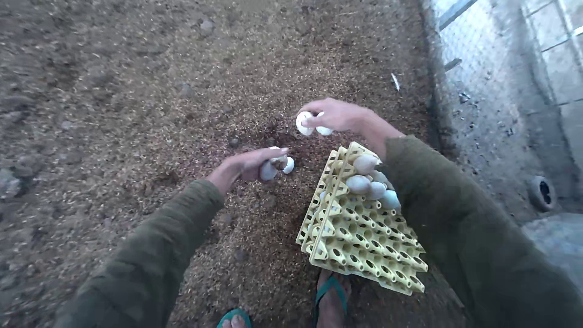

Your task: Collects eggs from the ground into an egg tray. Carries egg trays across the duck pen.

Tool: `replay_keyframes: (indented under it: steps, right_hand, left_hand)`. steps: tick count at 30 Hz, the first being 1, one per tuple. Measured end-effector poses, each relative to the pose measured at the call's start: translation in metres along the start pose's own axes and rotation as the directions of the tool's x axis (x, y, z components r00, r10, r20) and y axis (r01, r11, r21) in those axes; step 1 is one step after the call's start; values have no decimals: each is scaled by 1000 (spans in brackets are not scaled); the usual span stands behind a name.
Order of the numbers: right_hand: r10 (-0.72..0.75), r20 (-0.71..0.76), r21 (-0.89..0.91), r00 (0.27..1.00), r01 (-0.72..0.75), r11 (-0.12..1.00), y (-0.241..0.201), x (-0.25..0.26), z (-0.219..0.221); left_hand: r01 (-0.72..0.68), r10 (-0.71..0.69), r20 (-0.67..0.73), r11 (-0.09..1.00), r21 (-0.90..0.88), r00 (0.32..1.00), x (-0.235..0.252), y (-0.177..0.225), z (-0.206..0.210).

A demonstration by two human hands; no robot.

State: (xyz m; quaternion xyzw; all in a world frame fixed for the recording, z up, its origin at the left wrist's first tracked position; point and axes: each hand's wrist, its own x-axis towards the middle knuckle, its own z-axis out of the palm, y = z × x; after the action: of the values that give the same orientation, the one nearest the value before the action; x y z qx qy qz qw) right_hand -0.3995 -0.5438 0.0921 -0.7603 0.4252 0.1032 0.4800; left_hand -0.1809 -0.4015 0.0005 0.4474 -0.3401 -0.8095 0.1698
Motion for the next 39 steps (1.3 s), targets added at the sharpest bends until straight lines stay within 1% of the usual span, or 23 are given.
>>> replay_keyframes:
  steps: [2,5,8,11,14,18,20,22,24,27,29,30,31,32,33,34,37,39]
  right_hand:
    - [-3,-31,109,1000,6,994,-1,-29,-11]
    - [-32,-64,242,997,46,969,-2,-72,-18]
    - [-27,-81,363,996,55,930,-1,-105,-10]
    - [-9,-100,442,995,52,895,-2,-119,-2]
    - [5,-141,445,990,58,894,-2,-122,2]
    - [-5,-156,406,988,69,911,-13,-124,8]
    - [0,-155,396,988,62,916,-19,-124,11]
    - [30,-148,386,989,30,922,-22,-118,13]
    - [70,-123,382,990,-18,924,-21,-105,19]
    - [86,-77,260,993,-64,963,-21,-78,31]
    - [78,-70,160,995,-66,985,-22,-67,43]
    - [58,-112,117,992,-45,992,-20,-64,51]
    - [50,-123,81,991,-41,996,-19,-60,54]
    - [56,-92,47,994,-52,998,-20,-53,51]
    - [80,-24,19,996,-80,997,-22,-45,44]
    - [93,12,2,996,-93,996,-23,-39,39]
    - [86,6,-41,996,-86,995,-21,-32,30]
    - [88,-14,-62,996,-89,994,-21,-31,28]
  left_hand:
    - [75,-76,-17,996,-52,997,0,1,2]
    - [121,-121,-2,993,9,993,3,6,-1]
    - [185,-185,-34,983,1,982,8,11,3]
    - [198,-199,-53,980,-33,978,10,15,7]
    - [181,-187,-70,980,-86,980,8,14,2]
    - [208,-228,-125,966,-151,966,-5,5,-9]
    - [227,-244,-162,967,-117,956,-12,0,-14]
    - [231,-231,-206,973,-22,951,-16,-4,-23]
    - [220,-174,-256,962,164,951,-22,-9,-35]
    - [174,-23,-342,891,419,939,-32,-22,-53]
    - [224,33,-424,810,542,905,-39,-31,-63]
    - [259,58,-462,765,590,885,-43,-34,-68]
    - [284,95,-495,720,633,863,-47,-36,-72]
    - [303,148,-528,677,670,836,-51,-39,-75]
    - [320,209,-556,637,702,804,-54,-43,-78]
    - [338,264,-580,602,723,771,-57,-47,-81]
    - [400,392,-630,524,752,670,-61,-61,-89]
    - [430,439,-627,470,771,644,-64,-72,-90]
